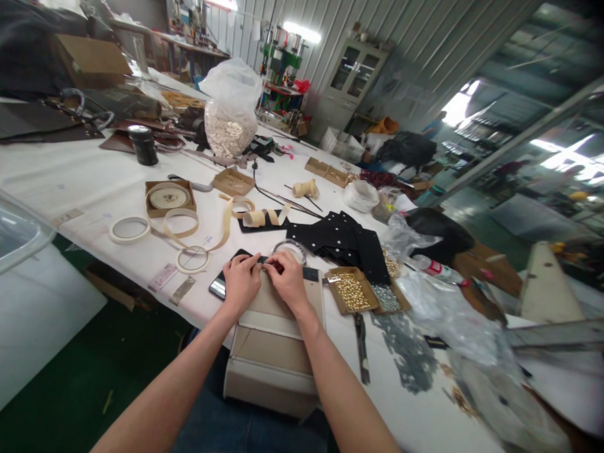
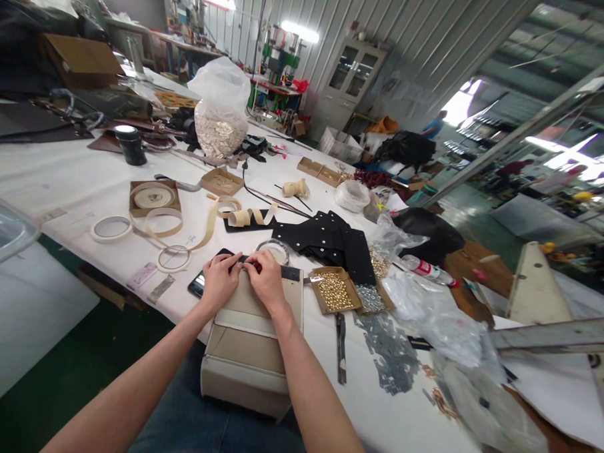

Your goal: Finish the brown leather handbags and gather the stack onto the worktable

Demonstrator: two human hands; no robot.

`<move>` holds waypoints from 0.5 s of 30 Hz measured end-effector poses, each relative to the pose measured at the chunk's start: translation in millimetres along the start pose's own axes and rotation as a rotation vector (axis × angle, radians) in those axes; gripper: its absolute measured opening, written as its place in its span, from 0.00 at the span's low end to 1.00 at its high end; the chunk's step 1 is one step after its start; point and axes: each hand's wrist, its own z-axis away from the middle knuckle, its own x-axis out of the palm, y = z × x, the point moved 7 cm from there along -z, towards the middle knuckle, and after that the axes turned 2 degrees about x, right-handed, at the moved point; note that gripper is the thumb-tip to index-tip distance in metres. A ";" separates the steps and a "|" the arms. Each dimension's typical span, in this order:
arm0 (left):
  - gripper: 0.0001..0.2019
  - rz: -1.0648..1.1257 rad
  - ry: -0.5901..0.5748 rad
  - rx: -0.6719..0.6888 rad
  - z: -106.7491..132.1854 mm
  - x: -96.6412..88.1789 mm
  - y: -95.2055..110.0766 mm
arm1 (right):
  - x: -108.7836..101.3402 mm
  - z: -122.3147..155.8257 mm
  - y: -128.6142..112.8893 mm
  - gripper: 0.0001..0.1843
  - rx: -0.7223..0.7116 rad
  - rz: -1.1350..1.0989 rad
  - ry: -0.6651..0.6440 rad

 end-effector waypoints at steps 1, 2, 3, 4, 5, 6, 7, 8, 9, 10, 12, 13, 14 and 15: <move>0.18 0.000 0.000 -0.001 0.0 0.0 0.3 | 0.6 0.7 -2.1 0.04 -0.015 0.009 -0.010; 0.18 0.000 -0.001 -0.002 -0.1 0.0 0.6 | 1.0 1.5 -4.3 0.06 -0.030 0.016 -0.015; 0.18 -0.001 -0.001 -0.004 -0.1 0.0 0.8 | 1.2 2.4 -6.4 0.06 -0.044 0.022 -0.015; 0.18 -0.003 0.000 -0.006 0.0 -0.1 1.0 | 1.2 3.3 -8.4 0.07 -0.057 0.028 -0.012; 0.18 -0.004 0.001 -0.007 0.1 -0.1 1.1 | 1.3 4.3 -10.2 0.07 -0.072 0.033 -0.008; 0.18 -0.005 0.003 -0.007 0.2 -0.2 1.2 | 1.4 5.2 -11.9 0.08 -0.086 0.035 -0.010; 0.18 -0.005 0.007 -0.005 0.3 -0.4 1.2 | 1.3 6.1 -13.3 0.09 -0.099 0.032 -0.015; 0.18 -0.005 0.009 -0.003 0.4 -0.5 1.1 | 1.0 6.8 -14.3 0.09 -0.110 0.027 -0.022; 0.18 -0.005 0.009 -0.002 0.6 -0.5 0.9 | 0.6 7.3 -14.9 0.08 -0.117 0.018 -0.034; 0.18 -0.005 0.006 0.000 0.7 -0.3 0.8 | 0.3 7.6 -15.1 0.06 -0.120 0.007 -0.054; 0.18 -0.005 -0.002 0.002 0.7 0.2 0.6 | -0.2 7.7 -14.7 0.03 -0.122 -0.009 -0.096; 0.18 -0.004 -0.004 0.004 0.7 0.3 0.8 | -0.6 7.4 -14.1 0.05 -0.121 -0.011 -0.111; 0.18 -0.004 -0.003 0.006 0.6 0.2 1.1 | -1.1 6.9 -13.4 0.06 -0.119 -0.010 -0.118; 0.18 -0.003 -0.001 0.006 0.5 0.0 1.3 | -1.6 6.2 -12.5 0.06 -0.116 -0.004 -0.118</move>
